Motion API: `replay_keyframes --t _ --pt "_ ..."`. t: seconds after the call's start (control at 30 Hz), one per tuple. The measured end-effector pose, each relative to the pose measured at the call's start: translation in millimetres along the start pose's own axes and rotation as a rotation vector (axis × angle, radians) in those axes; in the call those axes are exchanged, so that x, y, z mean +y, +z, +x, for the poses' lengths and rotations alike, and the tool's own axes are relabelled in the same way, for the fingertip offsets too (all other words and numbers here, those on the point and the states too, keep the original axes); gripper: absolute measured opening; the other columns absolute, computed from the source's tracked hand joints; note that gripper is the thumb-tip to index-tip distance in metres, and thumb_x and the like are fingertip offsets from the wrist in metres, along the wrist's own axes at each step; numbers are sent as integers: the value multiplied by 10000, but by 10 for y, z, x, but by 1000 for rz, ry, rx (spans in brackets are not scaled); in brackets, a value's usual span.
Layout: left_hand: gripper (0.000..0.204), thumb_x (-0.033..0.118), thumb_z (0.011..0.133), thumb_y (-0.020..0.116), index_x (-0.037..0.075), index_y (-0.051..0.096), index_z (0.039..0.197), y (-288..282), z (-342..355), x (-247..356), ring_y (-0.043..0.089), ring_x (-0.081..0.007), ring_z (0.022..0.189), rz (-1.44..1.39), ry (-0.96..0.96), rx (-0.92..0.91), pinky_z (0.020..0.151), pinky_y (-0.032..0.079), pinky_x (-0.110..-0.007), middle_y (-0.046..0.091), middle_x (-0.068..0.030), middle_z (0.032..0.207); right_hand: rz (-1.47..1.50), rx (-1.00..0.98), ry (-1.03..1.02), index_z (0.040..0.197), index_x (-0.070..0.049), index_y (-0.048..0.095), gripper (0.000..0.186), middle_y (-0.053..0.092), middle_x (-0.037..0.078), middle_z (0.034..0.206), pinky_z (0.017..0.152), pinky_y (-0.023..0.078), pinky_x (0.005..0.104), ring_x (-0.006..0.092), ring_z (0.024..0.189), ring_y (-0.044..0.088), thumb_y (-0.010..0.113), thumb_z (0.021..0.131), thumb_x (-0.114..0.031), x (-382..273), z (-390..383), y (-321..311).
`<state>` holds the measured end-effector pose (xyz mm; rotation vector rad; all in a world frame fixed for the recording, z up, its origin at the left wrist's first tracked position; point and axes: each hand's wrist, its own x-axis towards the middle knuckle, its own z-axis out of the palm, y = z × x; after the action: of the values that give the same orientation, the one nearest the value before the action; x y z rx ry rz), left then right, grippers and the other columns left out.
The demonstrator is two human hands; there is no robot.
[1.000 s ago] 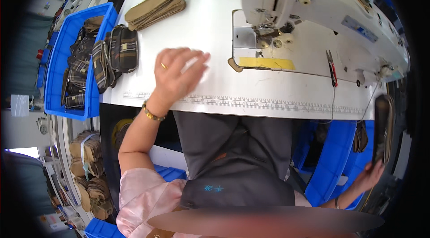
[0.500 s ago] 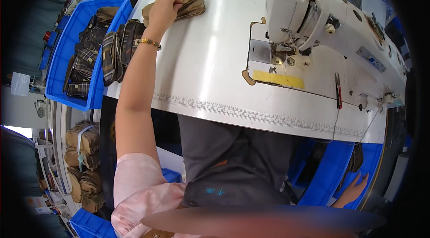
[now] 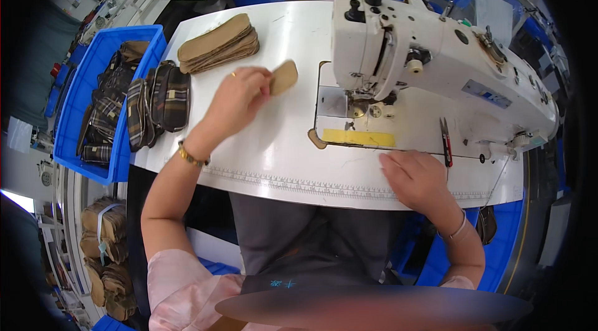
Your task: Sewing fabric components of a small plaid pouch using an industrial sewing machine.
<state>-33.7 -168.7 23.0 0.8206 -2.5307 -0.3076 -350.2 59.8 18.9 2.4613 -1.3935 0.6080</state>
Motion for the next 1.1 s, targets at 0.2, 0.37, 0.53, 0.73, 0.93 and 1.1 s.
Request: replay_keyframes --t 0.2,0.37,0.53,0.73,0.93,1.1 --pt "184 100 818 765 54 595 870 431 -286 347 611 -364 1114 -137 151 -67 988 468 -441 626 -145 1318 239 -115 -203 1290 2 604 633 610 134 1328 1054 466 428 285 1239 575 776 795 -355 29 676 561" --pt "189 141 835 779 60 630 919 113 -347 109 620 -341 1111 46 42 53 991 466 -436 662 -122 1242 220 -252 -125 1370 23 556 761 543 159 1460 1159 366 459 308 1368 491 774 800 -432 134 614 759" --pt "362 366 864 765 56 685 1034 -576 -675 -585 640 -339 1066 761 -582 240 885 518 -442 680 -139 1144 233 -191 -126 1334 33 578 740 568 168 1430 1131 400 452 314 1332 524 769 795 -437 257 634 758" --pt "650 528 786 808 11 683 1159 -816 -903 -1001 696 -330 995 632 -1004 78 846 541 -435 731 -145 1056 245 -185 -110 1317 33 591 712 577 165 1418 1115 417 442 314 1316 537 767 799 -423 234 637 759" --pt "364 302 875 785 -9 699 1043 -1059 -1020 -1158 718 -193 895 -218 -1056 307 714 552 -301 740 -109 1006 239 -155 -132 1304 24 605 683 591 161 1400 1113 421 437 307 1305 544 766 805 -413 228 640 763" --pt "256 192 977 684 28 653 1170 -738 -931 -490 700 -87 839 -1086 -794 491 673 555 -226 733 -46 1035 241 -125 -142 1266 13 625 627 617 153 1347 1090 439 439 310 1274 564 764 813 -398 265 638 748"
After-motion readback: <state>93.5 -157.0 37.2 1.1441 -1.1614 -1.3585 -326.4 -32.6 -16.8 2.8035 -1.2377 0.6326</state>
